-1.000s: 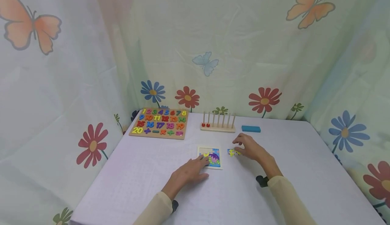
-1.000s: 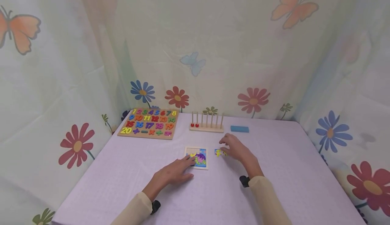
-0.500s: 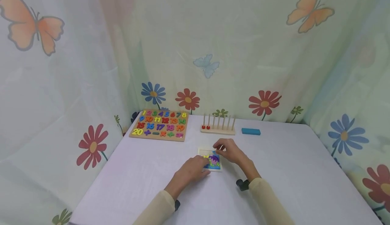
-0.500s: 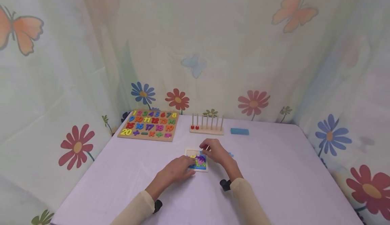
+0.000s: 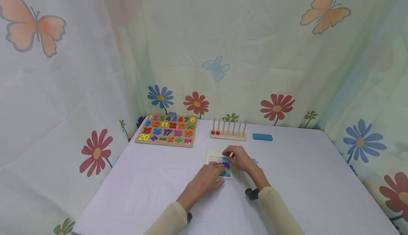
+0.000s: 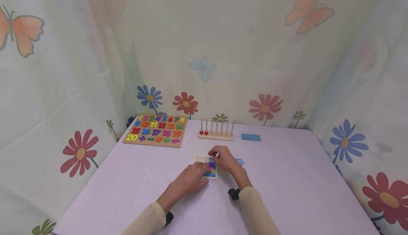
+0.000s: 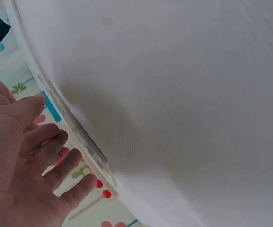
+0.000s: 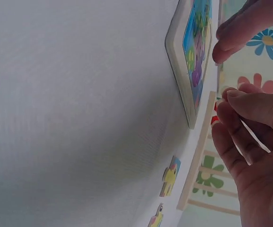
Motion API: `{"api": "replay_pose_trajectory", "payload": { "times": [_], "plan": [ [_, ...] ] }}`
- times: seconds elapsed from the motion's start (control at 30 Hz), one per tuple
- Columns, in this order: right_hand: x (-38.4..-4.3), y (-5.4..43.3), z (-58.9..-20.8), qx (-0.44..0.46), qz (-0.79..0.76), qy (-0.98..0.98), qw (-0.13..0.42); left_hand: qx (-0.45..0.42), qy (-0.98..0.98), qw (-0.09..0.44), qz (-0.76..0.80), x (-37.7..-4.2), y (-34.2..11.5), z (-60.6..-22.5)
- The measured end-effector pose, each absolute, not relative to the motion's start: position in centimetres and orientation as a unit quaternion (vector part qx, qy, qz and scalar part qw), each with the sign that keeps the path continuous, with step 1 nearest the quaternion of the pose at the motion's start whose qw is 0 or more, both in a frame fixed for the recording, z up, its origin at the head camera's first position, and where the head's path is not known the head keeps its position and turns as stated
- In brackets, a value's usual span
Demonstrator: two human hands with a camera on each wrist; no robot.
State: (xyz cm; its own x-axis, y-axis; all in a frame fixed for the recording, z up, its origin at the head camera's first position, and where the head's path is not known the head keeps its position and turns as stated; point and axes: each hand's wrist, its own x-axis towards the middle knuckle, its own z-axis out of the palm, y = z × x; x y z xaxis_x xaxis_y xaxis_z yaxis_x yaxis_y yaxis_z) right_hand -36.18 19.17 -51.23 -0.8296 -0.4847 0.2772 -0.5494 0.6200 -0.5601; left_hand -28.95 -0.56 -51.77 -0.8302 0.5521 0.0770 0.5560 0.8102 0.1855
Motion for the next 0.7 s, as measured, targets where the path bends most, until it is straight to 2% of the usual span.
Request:
{"api": "replay_pose_trajectory", "payload": {
  "times": [0.43, 0.7],
  "plan": [
    [-36.19, 19.42, -51.28, 0.264, 0.306, -0.914, 0.041, -0.267, -0.956, -0.05, -0.112, -28.04, -0.36, -51.54],
    [-36.04, 19.35, -51.1, 0.253, 0.294, -0.921, 0.031, -0.262, -0.956, -0.067, -0.113, -28.08, -0.24, -51.4]
  ]
}}
